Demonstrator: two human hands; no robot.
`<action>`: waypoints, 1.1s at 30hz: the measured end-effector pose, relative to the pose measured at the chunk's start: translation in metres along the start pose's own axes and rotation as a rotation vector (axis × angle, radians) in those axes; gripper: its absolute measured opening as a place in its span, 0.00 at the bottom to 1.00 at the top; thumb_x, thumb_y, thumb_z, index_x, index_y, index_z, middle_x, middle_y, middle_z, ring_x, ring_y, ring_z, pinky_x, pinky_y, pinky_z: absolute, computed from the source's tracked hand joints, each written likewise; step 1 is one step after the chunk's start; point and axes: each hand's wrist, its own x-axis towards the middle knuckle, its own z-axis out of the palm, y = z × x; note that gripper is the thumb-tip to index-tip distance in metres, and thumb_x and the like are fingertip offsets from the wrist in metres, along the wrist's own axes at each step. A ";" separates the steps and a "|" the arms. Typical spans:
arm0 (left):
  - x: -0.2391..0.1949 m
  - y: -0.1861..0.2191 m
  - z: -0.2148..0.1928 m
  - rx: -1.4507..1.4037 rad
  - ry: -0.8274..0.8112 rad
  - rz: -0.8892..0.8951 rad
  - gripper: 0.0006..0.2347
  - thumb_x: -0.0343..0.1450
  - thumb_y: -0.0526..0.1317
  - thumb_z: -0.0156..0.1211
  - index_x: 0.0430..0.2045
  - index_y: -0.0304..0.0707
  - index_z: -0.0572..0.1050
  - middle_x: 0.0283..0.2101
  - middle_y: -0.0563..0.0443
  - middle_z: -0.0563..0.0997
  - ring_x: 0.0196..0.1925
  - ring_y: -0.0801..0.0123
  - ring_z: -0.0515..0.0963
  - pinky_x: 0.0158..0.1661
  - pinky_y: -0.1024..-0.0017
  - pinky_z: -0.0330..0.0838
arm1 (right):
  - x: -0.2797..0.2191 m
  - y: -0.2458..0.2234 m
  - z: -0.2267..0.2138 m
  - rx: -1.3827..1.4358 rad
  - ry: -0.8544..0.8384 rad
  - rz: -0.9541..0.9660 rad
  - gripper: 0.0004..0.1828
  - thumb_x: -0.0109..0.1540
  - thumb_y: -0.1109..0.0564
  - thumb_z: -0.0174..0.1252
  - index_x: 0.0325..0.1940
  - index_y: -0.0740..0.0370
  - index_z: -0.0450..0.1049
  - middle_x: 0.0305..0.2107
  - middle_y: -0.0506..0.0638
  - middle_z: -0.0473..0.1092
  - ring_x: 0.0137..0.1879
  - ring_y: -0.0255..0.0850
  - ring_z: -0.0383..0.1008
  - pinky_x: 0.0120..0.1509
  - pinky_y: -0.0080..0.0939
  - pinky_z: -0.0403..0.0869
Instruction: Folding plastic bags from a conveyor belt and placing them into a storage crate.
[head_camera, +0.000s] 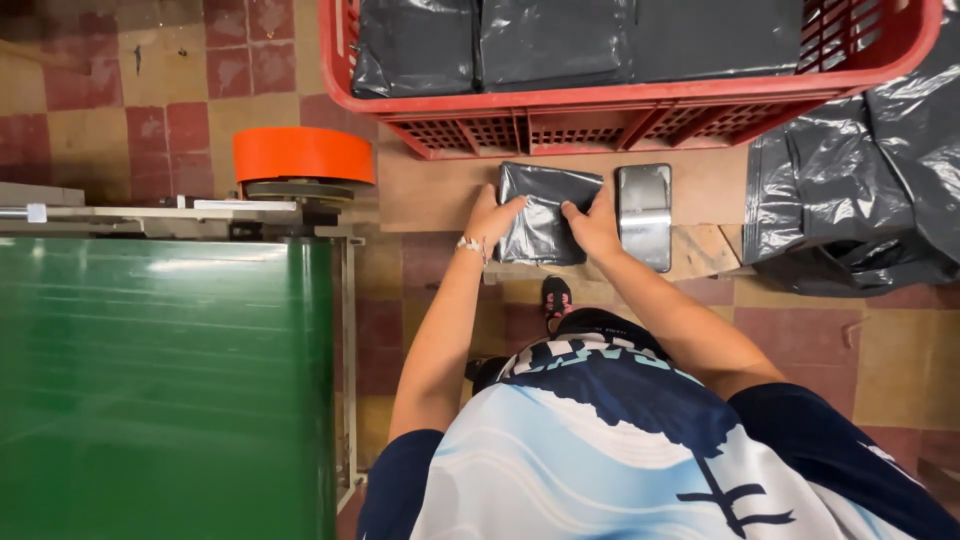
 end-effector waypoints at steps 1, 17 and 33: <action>-0.013 0.001 0.001 0.000 0.001 0.004 0.39 0.63 0.51 0.67 0.66 0.27 0.59 0.67 0.28 0.62 0.70 0.43 0.63 0.66 0.53 0.62 | -0.002 0.007 -0.002 0.000 0.001 -0.004 0.32 0.62 0.57 0.61 0.66 0.72 0.59 0.55 0.73 0.66 0.66 0.61 0.65 0.65 0.59 0.68; -0.147 0.083 -0.039 -0.110 -0.080 0.632 0.10 0.65 0.37 0.70 0.30 0.38 0.71 0.27 0.50 0.76 0.33 0.72 0.72 0.34 0.73 0.69 | -0.071 0.001 -0.088 -0.020 -0.106 -0.653 0.05 0.58 0.66 0.63 0.38 0.68 0.80 0.34 0.61 0.78 0.42 0.41 0.79 0.49 0.41 0.78; -0.121 0.226 -0.051 -0.093 -0.049 0.823 0.06 0.74 0.42 0.51 0.39 0.41 0.70 0.49 0.49 0.77 0.52 0.63 0.84 0.50 0.71 0.75 | 0.205 -0.304 -0.163 0.468 0.043 -0.438 0.20 0.59 0.57 0.62 0.55 0.53 0.70 0.45 0.47 0.78 0.46 0.34 0.80 0.52 0.34 0.82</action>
